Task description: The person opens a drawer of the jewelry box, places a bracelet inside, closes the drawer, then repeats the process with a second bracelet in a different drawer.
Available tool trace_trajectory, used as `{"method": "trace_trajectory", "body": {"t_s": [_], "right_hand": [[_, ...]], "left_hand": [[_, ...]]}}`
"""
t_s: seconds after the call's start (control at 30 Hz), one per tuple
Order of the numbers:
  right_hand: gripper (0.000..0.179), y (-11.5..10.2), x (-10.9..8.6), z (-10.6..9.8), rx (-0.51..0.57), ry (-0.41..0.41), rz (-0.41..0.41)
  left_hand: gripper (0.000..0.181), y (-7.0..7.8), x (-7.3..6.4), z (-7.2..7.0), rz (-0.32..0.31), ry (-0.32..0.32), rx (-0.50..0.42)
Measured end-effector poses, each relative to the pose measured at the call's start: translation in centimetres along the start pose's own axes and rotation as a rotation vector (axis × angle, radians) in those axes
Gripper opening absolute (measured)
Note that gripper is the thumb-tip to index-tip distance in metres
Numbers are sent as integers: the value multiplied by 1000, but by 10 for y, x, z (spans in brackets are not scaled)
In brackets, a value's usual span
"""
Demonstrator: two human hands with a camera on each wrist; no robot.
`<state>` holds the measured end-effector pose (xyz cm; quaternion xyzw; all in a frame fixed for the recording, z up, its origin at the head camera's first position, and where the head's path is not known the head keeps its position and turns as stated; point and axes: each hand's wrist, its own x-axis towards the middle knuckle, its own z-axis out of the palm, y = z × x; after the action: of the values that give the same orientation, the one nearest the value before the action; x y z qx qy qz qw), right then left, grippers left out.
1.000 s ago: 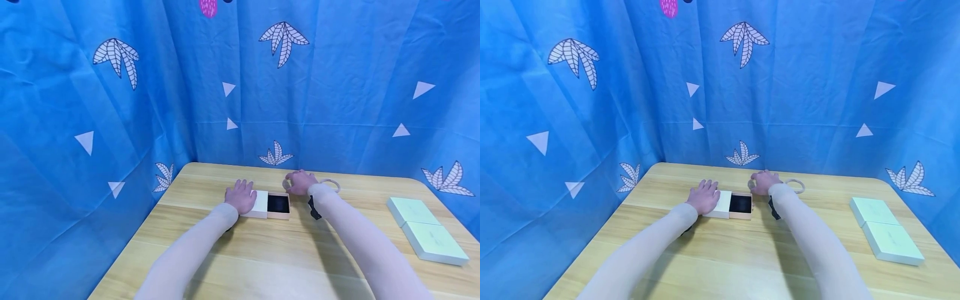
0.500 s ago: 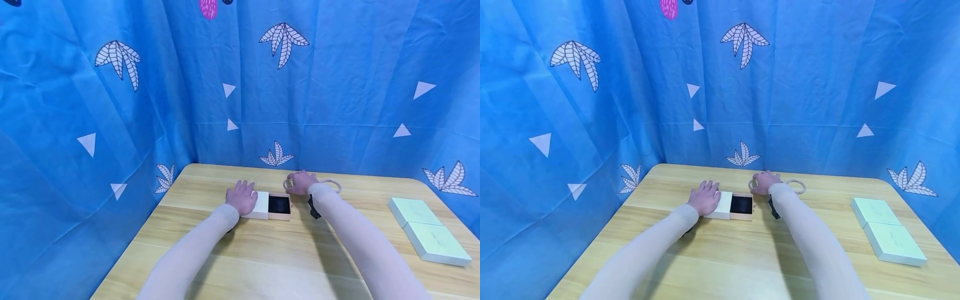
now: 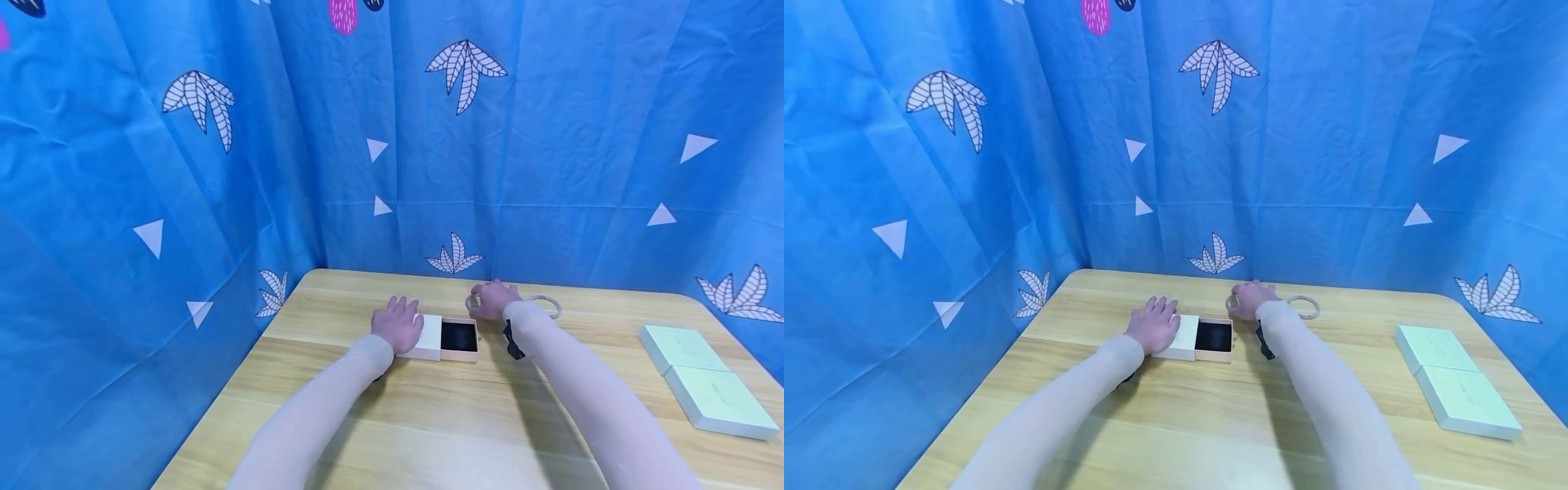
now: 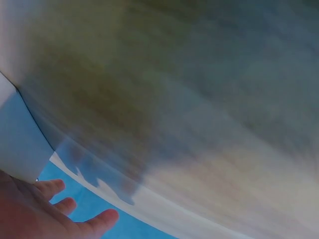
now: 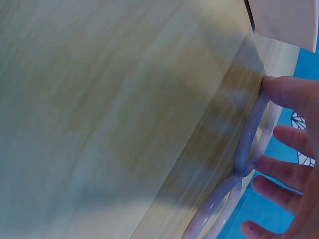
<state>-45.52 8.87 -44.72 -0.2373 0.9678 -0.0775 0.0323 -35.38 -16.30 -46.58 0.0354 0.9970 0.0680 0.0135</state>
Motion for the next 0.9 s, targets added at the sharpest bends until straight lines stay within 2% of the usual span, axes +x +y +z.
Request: {"method": "trace_trajectory", "body": {"t_s": [0.43, 0.67, 0.9], "right_hand": [[56, -4, -3, 1, -2, 25, -23], [56, -3, -4, 3, 7, 52, -26], [58, -4, -5, 0, -4, 63, -37]], "left_hand": [[60, 0, -1, 5, 3, 39, 14], [61, 0, -3, 4, -6, 14, 21], [61, 0, -1, 7, -1, 42, 24]]}}
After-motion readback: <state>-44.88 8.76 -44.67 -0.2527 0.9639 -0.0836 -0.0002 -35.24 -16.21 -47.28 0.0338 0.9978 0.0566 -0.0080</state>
